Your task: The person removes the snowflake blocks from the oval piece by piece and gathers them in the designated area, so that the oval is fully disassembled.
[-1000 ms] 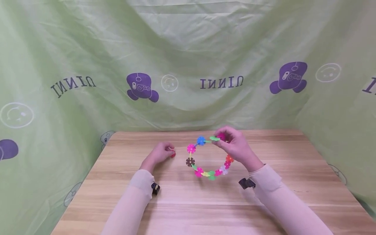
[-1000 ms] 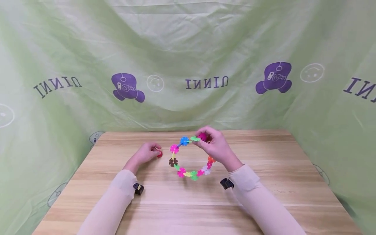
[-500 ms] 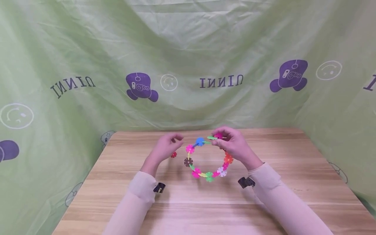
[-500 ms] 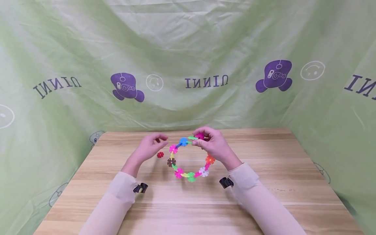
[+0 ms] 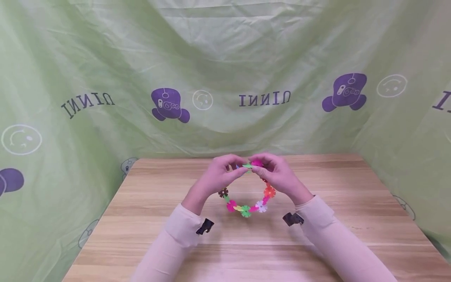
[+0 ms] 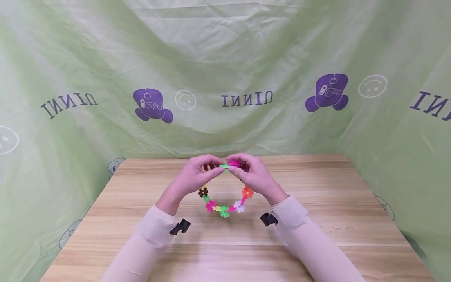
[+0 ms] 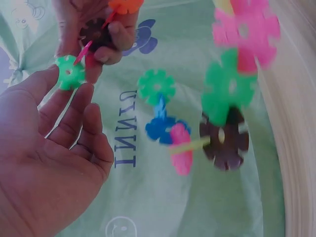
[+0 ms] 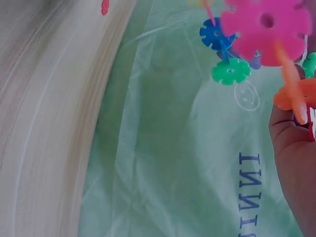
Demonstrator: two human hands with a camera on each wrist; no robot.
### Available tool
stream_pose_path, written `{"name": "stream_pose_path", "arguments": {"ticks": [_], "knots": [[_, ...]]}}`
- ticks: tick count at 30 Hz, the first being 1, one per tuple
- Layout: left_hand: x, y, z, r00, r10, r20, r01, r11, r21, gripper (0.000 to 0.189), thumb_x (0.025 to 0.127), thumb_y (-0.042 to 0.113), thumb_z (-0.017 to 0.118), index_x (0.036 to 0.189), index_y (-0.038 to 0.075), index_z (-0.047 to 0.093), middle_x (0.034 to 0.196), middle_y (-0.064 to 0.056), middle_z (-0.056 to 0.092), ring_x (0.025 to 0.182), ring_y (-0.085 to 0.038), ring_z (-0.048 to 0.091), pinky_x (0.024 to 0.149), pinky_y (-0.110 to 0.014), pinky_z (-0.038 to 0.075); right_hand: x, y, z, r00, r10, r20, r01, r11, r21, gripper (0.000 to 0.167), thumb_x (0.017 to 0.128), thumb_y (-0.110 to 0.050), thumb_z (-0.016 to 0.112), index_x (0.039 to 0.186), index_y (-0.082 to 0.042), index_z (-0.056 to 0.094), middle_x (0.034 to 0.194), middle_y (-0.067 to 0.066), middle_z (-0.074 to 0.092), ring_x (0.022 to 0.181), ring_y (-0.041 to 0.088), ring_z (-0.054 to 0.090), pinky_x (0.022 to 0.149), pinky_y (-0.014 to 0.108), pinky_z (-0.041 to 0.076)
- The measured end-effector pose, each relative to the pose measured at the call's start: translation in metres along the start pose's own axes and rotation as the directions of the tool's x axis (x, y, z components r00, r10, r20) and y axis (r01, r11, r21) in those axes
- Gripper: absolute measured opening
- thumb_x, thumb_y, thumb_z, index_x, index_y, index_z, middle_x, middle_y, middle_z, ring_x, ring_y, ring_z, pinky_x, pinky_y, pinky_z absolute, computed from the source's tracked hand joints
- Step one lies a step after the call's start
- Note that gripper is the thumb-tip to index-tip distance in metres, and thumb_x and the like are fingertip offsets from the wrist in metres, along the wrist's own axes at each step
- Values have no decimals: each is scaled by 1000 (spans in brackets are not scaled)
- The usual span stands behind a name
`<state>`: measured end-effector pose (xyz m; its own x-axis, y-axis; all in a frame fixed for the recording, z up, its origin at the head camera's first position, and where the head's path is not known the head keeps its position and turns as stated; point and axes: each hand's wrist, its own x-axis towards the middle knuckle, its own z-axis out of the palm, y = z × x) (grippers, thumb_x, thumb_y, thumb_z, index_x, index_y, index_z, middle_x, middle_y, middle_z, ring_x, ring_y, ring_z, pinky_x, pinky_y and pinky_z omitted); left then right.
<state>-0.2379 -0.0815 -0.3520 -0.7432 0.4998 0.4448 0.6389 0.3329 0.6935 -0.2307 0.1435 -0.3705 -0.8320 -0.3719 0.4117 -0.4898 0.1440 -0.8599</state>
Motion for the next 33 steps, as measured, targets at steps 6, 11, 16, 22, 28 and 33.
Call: {"name": "stream_pose_path", "arguments": {"ticks": [6, 11, 16, 22, 28, 33], "knots": [[1, 1, 2, 998, -1, -66, -2, 999, -38, 14, 90, 17, 73, 102, 10, 74, 82, 6, 67, 71, -13, 58, 58, -29, 51, 3, -1, 4, 995, 38, -90, -38, 999, 4, 37, 91, -17, 73, 123, -5, 59, 94, 12, 65, 70, 23, 57, 59, 28, 52], [0, 0, 0, 994, 1, -109, -6, 999, -44, 13, 92, 19, 72, 101, 11, 75, 89, 7, 70, 80, -12, 61, 67, -33, 54, 5, -2, 6, 989, 39, -141, -36, 999, 23, 43, 89, -17, 75, 124, -4, 54, 99, 12, 67, 73, 25, 62, 62, 34, 56], [-4, -2, -2, 993, -59, -104, 48, 993, -107, 15, 92, 21, 72, 104, 12, 74, 90, 5, 70, 81, -14, 62, 63, -36, 56, 3, -1, 8, 992, -1, -127, 7, 999, 39, 36, 90, -11, 73, 121, -2, 59, 100, 13, 66, 76, 26, 63, 64, 40, 58], [-6, -5, -3, 991, -115, -68, 105, 984, -142, 19, 92, 26, 72, 108, 15, 72, 95, 4, 69, 83, -16, 63, 64, -34, 57, 2, -4, 9, 989, -5, -149, 12, 999, 45, 35, 87, -11, 76, 119, -5, 65, 99, 10, 68, 73, 27, 63, 64, 40, 57], [-3, -4, 0, 991, -126, -54, 119, 985, -125, 25, 90, 33, 73, 110, 17, 71, 99, 6, 69, 90, -14, 63, 63, -35, 56, 0, -5, 9, 990, -7, -140, 14, 999, 46, 38, 84, -10, 79, 120, -6, 66, 100, 10, 69, 75, 27, 65, 65, 38, 58], [-4, -5, 1, 987, -148, -59, 137, 976, -168, 24, 91, 29, 73, 110, 15, 72, 98, 4, 70, 85, -16, 64, 60, -35, 55, -3, -5, 7, 995, -8, -102, 15, 997, 74, 42, 84, -8, 78, 124, -6, 65, 107, 11, 68, 89, 28, 68, 76, 35, 58]]}}
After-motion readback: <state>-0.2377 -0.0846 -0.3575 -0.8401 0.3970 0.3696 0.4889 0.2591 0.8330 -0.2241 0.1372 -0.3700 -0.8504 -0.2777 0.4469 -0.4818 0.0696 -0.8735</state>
